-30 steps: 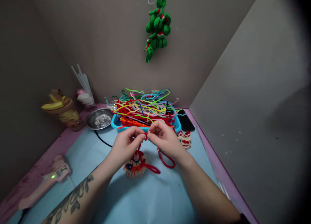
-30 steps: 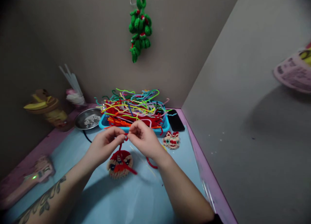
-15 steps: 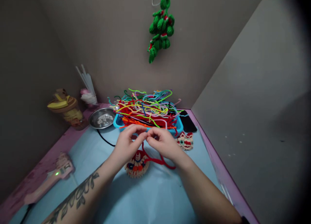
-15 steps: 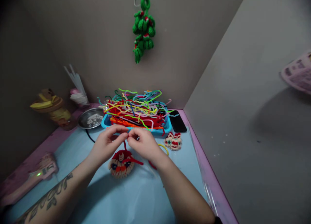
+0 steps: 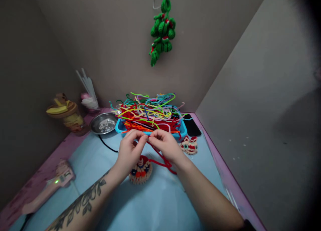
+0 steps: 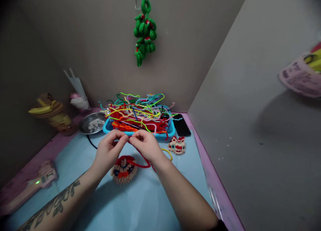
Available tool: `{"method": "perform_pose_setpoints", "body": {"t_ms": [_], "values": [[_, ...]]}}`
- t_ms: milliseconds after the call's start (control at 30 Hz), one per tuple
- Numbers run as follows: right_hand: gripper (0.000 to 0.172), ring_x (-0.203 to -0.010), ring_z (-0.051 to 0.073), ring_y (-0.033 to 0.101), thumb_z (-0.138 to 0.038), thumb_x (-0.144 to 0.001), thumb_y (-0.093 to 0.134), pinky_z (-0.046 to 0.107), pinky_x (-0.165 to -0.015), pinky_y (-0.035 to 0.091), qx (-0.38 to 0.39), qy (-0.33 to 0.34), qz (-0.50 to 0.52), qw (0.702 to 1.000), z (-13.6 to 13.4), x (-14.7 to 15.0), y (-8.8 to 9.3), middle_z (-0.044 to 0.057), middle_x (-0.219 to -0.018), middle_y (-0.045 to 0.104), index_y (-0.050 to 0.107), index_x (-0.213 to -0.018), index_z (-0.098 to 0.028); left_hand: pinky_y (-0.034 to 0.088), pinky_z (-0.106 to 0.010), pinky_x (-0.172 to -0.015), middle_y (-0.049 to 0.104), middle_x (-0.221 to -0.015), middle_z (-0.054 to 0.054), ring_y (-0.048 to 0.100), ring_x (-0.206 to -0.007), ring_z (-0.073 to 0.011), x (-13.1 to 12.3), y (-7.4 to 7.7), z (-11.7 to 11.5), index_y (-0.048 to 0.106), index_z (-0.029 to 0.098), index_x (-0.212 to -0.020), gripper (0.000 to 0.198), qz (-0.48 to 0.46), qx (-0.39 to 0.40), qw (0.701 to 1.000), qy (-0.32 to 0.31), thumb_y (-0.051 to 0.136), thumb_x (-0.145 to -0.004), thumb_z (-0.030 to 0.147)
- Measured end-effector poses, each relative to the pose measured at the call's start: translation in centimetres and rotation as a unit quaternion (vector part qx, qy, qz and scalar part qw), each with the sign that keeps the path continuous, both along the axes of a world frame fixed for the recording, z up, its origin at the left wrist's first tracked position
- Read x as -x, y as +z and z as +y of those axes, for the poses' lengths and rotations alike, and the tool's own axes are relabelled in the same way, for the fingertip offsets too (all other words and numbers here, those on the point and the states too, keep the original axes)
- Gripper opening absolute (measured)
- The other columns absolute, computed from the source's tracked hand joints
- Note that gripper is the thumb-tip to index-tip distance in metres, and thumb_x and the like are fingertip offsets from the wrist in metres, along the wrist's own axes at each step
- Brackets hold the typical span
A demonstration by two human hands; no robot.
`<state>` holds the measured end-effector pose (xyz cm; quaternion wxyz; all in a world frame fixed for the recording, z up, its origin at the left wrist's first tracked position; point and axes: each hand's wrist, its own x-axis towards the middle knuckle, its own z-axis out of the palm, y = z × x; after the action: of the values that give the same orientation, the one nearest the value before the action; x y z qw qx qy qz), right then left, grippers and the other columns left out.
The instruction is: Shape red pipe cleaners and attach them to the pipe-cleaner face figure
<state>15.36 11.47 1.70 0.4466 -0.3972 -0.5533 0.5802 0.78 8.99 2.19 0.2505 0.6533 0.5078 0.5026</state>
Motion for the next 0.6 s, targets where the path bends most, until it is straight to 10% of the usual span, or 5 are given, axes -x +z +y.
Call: {"method": "perform_pose_setpoints", "body": {"t_ms": [600], "values": [[0.011,-0.040,0.006,0.032,-0.021,-0.062,0.056,0.020,-0.040,0.020,0.118,0.010,0.124,0.985,-0.6,1.2,-0.5,-0.010,-0.047,0.043,0.046,-0.069,-0.020,0.042,-0.024,-0.064,0.060,-0.075,-0.001,0.054,-0.074,-0.0147,-0.6,-0.6,-0.6,0.060,0.019,-0.076,0.016,0.034,-0.029,0.999,0.018,0.055,-0.089,0.026]]}}
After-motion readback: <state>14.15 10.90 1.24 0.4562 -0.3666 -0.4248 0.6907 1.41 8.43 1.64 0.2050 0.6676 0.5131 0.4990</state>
